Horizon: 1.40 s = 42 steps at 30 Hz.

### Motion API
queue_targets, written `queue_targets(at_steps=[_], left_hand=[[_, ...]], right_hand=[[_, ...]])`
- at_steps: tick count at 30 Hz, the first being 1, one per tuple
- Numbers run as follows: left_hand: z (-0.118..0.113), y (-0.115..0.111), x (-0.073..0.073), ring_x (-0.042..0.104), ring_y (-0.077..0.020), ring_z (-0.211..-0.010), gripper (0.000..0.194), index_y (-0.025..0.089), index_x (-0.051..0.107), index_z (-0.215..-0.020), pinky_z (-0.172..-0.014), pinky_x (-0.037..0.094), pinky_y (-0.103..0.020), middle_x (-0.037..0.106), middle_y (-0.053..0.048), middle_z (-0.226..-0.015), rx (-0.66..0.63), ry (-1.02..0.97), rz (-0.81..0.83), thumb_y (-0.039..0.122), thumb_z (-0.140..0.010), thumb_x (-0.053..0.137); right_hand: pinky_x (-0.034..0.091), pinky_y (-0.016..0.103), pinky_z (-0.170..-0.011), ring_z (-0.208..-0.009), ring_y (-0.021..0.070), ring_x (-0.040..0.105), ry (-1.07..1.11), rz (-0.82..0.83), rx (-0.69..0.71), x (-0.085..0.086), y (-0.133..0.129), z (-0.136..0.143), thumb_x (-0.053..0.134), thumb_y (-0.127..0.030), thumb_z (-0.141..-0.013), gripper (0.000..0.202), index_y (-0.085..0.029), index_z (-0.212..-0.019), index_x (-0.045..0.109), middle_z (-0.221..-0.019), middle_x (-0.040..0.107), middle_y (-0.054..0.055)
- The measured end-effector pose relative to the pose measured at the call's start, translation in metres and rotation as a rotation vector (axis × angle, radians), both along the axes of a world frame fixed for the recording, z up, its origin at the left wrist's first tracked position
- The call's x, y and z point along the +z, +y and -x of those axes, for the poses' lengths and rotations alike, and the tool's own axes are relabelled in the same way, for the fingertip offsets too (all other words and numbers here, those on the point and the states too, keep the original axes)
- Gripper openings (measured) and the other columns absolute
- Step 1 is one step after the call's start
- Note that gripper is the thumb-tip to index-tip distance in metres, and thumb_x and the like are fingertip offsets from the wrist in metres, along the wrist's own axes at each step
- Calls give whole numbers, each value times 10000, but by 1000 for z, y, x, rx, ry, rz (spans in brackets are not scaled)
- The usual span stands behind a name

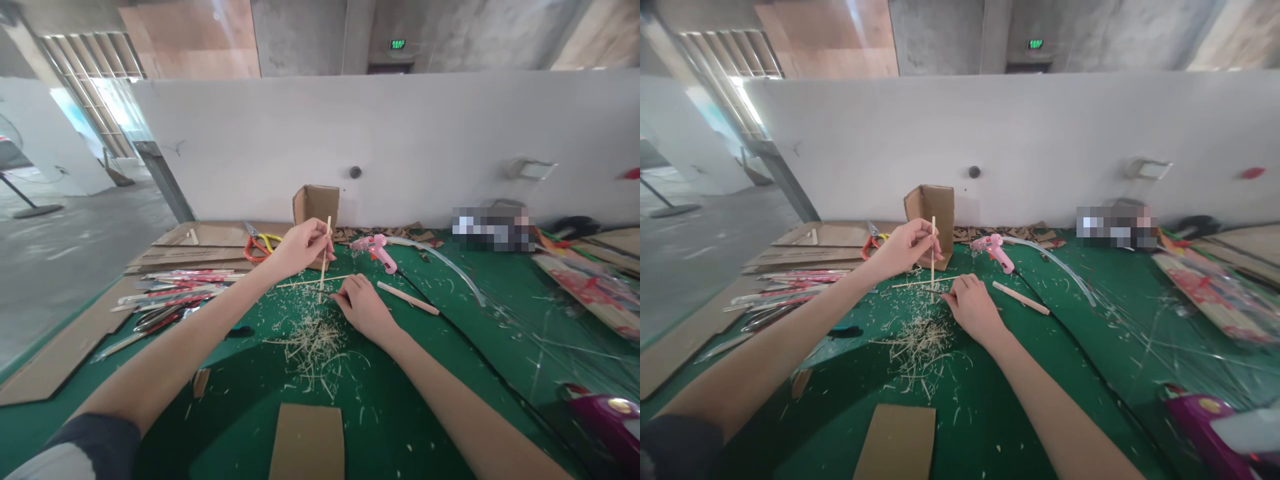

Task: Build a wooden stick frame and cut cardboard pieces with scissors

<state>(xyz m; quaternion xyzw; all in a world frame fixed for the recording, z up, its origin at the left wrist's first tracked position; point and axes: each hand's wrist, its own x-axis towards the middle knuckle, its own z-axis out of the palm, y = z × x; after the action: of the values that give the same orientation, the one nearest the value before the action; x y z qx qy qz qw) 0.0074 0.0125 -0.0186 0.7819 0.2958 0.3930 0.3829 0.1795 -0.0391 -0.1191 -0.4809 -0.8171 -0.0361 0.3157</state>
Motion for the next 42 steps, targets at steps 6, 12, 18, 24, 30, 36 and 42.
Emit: queue_targets(at_steps=[6,12,18,24,30,36,42], left_hand=[[0,0,0,648,-147,-722,114,184,438,-901,-639,564,-246,609,-47,-786,11,2,-1,293,-868,429],[0,-1,1,642,-135,-701,117,186,436,-894,-648,556,-243,605,-41,-776,27,14,-15,300,-869,429],[-3,-10,6,647,-140,-724,107,186,431,-891,-651,551,-247,609,-37,-788,23,57,-32,290,-878,411],[-2,-8,6,650,-144,-722,106,183,426,-880,-650,561,-251,606,-39,-784,20,33,-17,288,-874,423],[-1,-7,6,653,-152,-749,105,183,428,-887,-651,564,-250,614,-47,-790,5,19,24,286,-866,427],[-3,-8,6,649,-141,-724,106,178,436,-883,-670,562,-259,622,-50,-784,35,10,35,280,-860,431],[-3,-8,7,649,-144,-721,108,172,440,-887,-658,567,-264,623,-57,-795,61,11,49,277,-862,433]], right_hand=[[381,306,-656,-757,203,469,98,-3,-20,3,3,-3,520,-250,-874,236,-221,-682,384,-728,501,34],[387,290,-630,-747,196,479,118,47,3,6,6,-5,539,-240,-858,250,-220,-667,379,-707,503,28],[399,289,-663,-766,191,496,16,61,37,2,2,-2,565,-256,-852,247,-205,-658,422,-722,513,32],[406,309,-697,-797,196,478,47,-20,-1,2,-1,-2,530,-248,-878,202,-201,-701,444,-764,521,41],[406,310,-676,-753,188,492,-20,83,50,1,2,-2,545,-261,-862,232,-201,-659,448,-730,519,33],[398,339,-703,-776,210,483,46,-47,-29,2,1,-3,500,-264,-887,215,-209,-687,442,-748,519,47],[390,296,-645,-742,192,477,57,22,1,4,6,-5,544,-256,-861,246,-217,-665,402,-710,507,23]])
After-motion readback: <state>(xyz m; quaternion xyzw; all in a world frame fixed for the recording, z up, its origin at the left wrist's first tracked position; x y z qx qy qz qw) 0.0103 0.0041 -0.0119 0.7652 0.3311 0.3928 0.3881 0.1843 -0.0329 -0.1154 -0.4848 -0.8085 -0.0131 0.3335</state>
